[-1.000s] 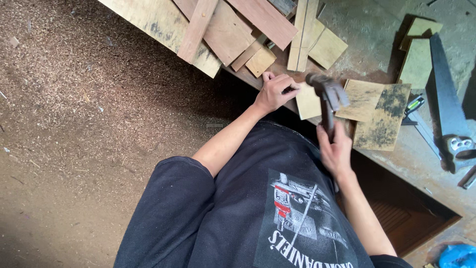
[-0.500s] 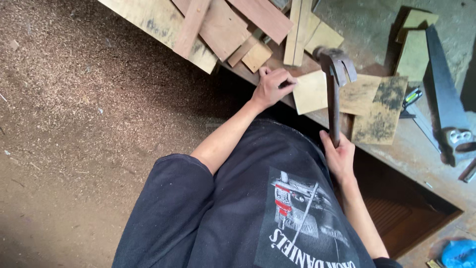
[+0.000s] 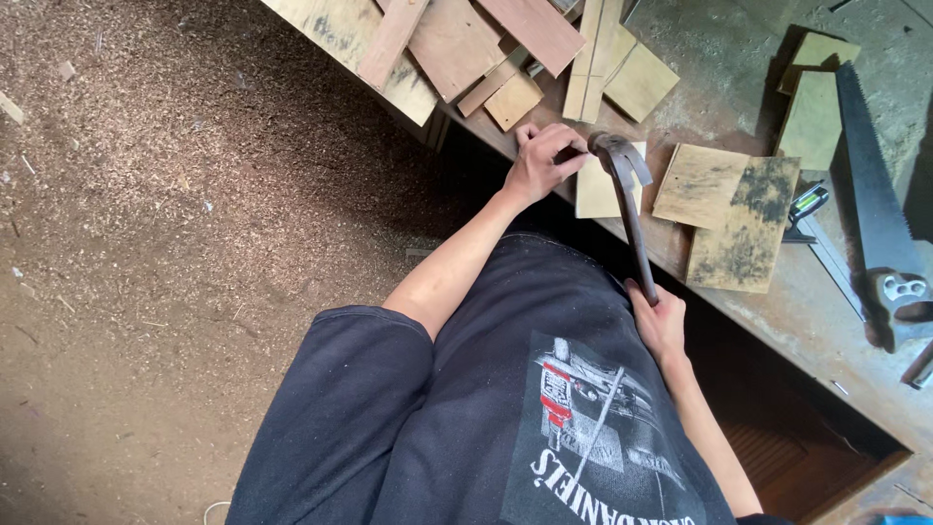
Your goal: The person measures a small wood piece with a steel ruler, marks it with a marker, then aligns several wood pieces together and hammers nails into them to assemble a small wooden box on the workbench.
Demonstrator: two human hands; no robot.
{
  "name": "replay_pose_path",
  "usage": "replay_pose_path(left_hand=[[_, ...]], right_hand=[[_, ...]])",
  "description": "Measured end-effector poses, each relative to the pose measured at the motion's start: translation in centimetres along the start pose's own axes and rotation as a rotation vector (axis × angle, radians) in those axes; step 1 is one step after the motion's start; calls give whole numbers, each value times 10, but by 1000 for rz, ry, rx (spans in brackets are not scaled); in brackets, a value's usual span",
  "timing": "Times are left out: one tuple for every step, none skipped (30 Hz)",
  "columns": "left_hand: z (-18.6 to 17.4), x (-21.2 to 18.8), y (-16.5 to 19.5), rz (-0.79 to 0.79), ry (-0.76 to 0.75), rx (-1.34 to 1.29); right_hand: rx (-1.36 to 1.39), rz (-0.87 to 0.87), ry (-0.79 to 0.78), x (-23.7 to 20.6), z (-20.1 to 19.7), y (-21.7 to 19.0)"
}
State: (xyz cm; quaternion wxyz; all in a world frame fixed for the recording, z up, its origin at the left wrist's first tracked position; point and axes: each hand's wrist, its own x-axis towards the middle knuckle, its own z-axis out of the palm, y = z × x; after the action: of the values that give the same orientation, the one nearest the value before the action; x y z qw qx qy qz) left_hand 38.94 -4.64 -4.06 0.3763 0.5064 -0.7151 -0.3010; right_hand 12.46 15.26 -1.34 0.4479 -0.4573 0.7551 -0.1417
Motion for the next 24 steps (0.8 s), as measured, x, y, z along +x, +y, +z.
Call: replay_pose_path(left_hand=[[1, -1, 2, 2, 6, 4], [1, -3, 4, 3, 9, 6], [2, -7, 6, 1, 11, 7], [4, -8, 8, -3, 18, 7], [5, -9, 9, -1, 26, 9], [6, -10, 11, -5, 34, 10], [8, -13, 13, -23, 32, 22], [10, -13, 13, -40, 29, 35], [12, -12, 15, -53, 28, 48], [14, -13, 16, -32, 40, 36], [15, -14, 18, -15, 52, 24], [15, -17, 20, 1, 63, 12], [16, -18, 21, -12, 57, 19], [16, -19, 22, -25, 52, 26], [15, -20, 24, -40, 47, 32], [16, -20, 25, -53, 49, 35], [15, -20, 26, -66, 51, 38], [15, -21, 27, -82, 52, 38], [15, -20, 27, -61, 54, 41], [15, -20, 27, -44, 54, 46], [14, -21, 27, -28, 50, 48], [14, -22, 27, -40, 55, 33], [14, -22, 27, -48, 64, 18], [13, -22, 26, -55, 74, 3]], right_hand=[[-29, 3, -9, -1, -4, 4], [-59, 10, -19, -4, -8, 8], [-55, 0, -24, -8, -10, 13], [-48, -14, -25, -10, -12, 18], [-40, -32, -23, -10, -13, 21], [-6, -102, -6, -10, -14, 25], [26, -167, 6, -13, -15, 30], [60, -230, 21, -14, -15, 34], [67, -255, 28, -15, -16, 38], [75, -280, 34, -16, -15, 41], [82, -304, 38, -16, -14, 44], [77, -291, 32, -16, -14, 46], [72, -278, 28, -16, -13, 48], [66, -266, 23, -15, -12, 49], [34, -200, 7, -15, -12, 50], [2, -136, -6, -13, -13, 51], [-30, -71, -19, -12, -12, 51], [-32, -70, -11, -13, -12, 53], [-35, -72, -5, -12, -11, 54], [-36, -73, -4, -12, -9, 55], [-18, -87, 2, -14, -8, 57], [0, -103, 11, -15, -7, 60], [18, -124, 23, -14, -6, 62], [22, -140, 24, -13, -5, 63]])
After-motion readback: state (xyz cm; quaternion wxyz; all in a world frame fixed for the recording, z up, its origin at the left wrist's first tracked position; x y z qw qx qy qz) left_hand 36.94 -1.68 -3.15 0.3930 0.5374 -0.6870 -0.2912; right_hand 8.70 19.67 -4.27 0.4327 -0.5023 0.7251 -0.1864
